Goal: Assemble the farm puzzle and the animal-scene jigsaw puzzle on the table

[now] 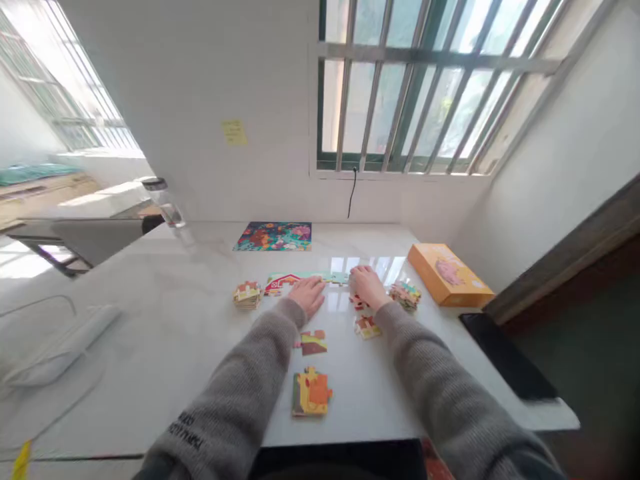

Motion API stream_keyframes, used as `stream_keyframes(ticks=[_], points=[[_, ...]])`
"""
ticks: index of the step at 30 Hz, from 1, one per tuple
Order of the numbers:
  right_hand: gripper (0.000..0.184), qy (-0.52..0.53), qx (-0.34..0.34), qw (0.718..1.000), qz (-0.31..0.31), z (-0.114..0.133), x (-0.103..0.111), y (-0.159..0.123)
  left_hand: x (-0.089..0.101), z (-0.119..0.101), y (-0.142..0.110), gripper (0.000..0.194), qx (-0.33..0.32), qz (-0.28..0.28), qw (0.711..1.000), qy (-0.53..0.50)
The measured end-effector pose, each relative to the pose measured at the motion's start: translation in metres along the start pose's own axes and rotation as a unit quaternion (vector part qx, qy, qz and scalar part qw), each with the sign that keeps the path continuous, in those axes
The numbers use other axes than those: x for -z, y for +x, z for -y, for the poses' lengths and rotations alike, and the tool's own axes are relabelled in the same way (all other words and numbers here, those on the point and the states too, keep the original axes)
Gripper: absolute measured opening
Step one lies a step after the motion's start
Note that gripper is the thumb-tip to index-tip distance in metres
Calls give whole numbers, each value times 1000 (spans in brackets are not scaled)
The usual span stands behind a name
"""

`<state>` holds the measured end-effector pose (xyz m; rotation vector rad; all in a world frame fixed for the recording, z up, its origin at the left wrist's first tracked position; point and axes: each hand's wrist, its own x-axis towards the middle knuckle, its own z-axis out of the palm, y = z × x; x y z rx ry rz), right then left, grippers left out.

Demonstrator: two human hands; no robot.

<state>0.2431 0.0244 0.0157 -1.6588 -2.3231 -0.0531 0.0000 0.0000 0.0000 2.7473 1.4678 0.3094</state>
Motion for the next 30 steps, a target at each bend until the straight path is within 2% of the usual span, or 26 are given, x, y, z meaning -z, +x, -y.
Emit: stream_keyframes(ticks=[3,6,9,19,26,30], points=[[37,27,27,999,-12,11,-3,3,-3,2,0,45,-6,-15,1000,-4],[37,50,58,997,8,17,-5,6,-5,4,0,44,-5,-23,1000,-3],[35,54,65,996,36,15,-7,10,-6,5,0,46,-2,-19,1000,-1],[45,65,100,993,12,9,-18,24,-9,8,1,46,-5,-30,999,-14],[48,53,96,994,2,17,-22,11,-6,5,0,47,0,-22,1000,-7],[48,10,30,999,-8,17,-7,5,-8,6,1,46,0,-28,1000,-8]])
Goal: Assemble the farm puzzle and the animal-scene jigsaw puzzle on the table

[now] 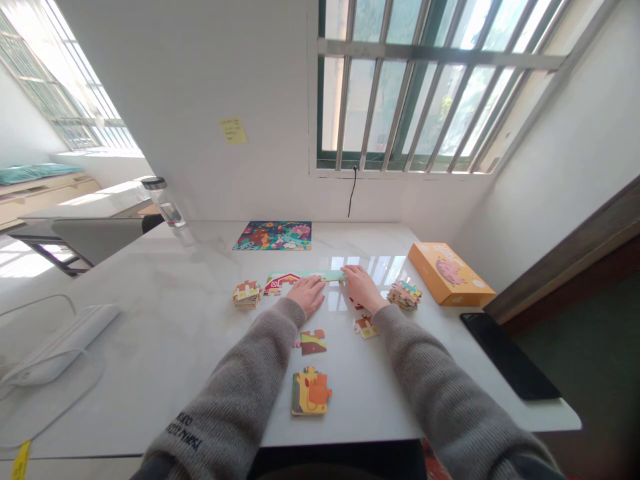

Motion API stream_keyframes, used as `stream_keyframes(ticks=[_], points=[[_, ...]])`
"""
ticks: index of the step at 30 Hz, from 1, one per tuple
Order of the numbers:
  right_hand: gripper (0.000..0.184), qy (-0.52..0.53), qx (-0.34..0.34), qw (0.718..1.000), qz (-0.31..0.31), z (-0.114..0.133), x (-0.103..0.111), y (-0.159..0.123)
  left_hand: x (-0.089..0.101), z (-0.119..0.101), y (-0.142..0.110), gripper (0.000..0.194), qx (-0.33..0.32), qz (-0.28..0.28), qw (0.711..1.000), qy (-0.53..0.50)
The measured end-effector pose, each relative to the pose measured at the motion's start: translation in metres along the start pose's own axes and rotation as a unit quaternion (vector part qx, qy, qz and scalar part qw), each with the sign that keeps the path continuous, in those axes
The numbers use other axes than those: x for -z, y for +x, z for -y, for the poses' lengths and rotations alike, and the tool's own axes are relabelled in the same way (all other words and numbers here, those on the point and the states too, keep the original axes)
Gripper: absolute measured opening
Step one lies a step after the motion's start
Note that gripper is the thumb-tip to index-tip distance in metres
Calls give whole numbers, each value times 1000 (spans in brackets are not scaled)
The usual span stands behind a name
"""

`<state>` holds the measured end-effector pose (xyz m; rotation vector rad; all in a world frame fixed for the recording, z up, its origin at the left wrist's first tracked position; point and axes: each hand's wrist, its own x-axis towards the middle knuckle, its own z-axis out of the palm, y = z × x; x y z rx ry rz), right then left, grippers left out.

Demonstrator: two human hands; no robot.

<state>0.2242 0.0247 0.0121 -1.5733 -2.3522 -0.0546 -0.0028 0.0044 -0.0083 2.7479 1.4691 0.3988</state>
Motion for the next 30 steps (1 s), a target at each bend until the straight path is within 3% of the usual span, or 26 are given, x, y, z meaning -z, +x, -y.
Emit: stream_keyframes(ticks=[6,12,17,30], points=[[39,-36,-72,996,38,-9,15,2,-3,2,0,45,-3,-13,1000,-2],[38,-31,-74,991,107,-21,17,10,-1,2,0,46,-2,-3,1000,-5],[40,-20,-79,989,127,-29,18,17,-1,1,0,46,-2,0,1000,-5],[43,35,-5,999,17,-25,8,12,3,-2,-1,46,10,5,1000,-15]])
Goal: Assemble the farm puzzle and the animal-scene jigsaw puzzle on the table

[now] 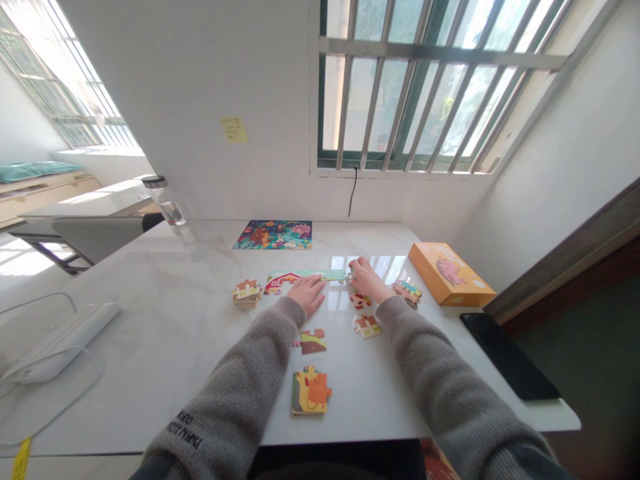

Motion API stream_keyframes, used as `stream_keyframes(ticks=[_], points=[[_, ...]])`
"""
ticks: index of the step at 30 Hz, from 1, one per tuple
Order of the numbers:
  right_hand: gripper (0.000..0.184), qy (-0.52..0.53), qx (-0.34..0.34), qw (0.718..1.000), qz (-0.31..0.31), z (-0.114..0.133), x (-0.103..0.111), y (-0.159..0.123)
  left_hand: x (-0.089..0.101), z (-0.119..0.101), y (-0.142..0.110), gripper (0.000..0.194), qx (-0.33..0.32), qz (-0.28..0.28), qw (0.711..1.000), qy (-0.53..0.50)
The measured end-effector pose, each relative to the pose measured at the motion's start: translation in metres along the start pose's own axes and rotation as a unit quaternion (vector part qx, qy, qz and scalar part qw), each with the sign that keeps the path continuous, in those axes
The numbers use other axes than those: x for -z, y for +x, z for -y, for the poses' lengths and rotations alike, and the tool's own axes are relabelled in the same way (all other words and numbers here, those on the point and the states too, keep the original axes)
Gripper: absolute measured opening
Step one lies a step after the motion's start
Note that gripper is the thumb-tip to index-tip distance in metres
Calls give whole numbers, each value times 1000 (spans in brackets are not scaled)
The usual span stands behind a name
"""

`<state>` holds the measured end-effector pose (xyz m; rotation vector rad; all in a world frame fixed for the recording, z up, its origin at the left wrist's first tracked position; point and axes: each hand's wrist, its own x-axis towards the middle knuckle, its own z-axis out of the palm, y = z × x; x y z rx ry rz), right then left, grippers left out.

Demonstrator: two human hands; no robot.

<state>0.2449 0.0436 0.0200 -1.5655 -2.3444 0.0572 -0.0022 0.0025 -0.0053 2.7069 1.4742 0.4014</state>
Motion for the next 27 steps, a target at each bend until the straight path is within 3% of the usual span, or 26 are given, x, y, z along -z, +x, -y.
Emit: stream_keyframes(ticks=[5,10,27], points=[[43,31,29,999,-34,-1,-9,0,1,0,0,46,0,-1,1000,4],[41,29,40,999,-21,1,-15,-1,0,1,0,45,-10,-6,1000,12],[34,-82,30,996,19,31,-1,-31,-3,2,1,45,-11,-14,1000,11]])
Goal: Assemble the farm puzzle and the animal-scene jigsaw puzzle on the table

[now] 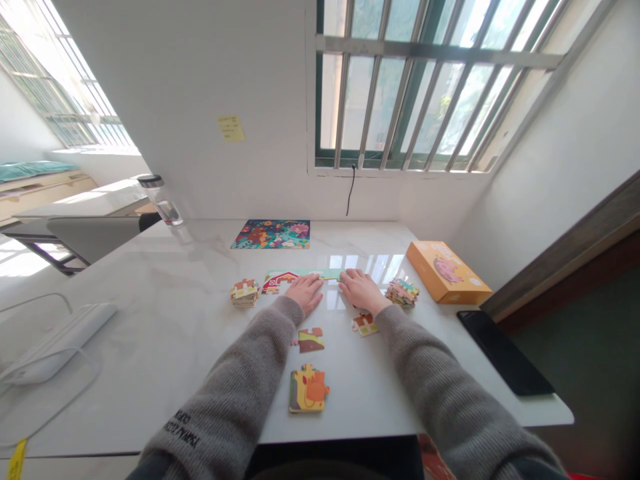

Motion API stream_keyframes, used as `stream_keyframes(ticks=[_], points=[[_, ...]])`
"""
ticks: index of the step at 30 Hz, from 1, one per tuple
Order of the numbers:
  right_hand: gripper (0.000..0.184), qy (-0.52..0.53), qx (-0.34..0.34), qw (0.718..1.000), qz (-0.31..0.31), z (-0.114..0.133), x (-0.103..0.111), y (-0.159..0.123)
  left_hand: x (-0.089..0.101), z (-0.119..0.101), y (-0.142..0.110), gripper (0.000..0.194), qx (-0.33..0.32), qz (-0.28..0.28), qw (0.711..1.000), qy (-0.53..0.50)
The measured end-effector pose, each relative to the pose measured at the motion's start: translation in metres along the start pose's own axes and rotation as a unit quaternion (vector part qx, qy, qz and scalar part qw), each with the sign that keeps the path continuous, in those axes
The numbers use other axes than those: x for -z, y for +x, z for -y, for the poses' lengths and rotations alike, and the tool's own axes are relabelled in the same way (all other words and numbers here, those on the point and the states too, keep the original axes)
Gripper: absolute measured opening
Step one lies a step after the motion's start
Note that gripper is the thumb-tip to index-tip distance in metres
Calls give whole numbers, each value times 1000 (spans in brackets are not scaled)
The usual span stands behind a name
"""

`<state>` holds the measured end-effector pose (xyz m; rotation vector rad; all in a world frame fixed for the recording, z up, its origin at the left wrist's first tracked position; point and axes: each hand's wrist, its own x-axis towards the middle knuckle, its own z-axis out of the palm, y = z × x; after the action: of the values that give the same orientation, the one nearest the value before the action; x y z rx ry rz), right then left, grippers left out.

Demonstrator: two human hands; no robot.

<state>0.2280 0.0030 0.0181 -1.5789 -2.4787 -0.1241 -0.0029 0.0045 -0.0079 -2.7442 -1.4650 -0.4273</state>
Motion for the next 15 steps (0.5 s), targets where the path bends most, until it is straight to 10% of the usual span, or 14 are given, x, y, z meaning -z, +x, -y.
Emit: stream_keyframes(ticks=[15], points=[[37,59,49,997,-13,-18,-15,7,0,1,0,45,-6,-3,1000,-3]])
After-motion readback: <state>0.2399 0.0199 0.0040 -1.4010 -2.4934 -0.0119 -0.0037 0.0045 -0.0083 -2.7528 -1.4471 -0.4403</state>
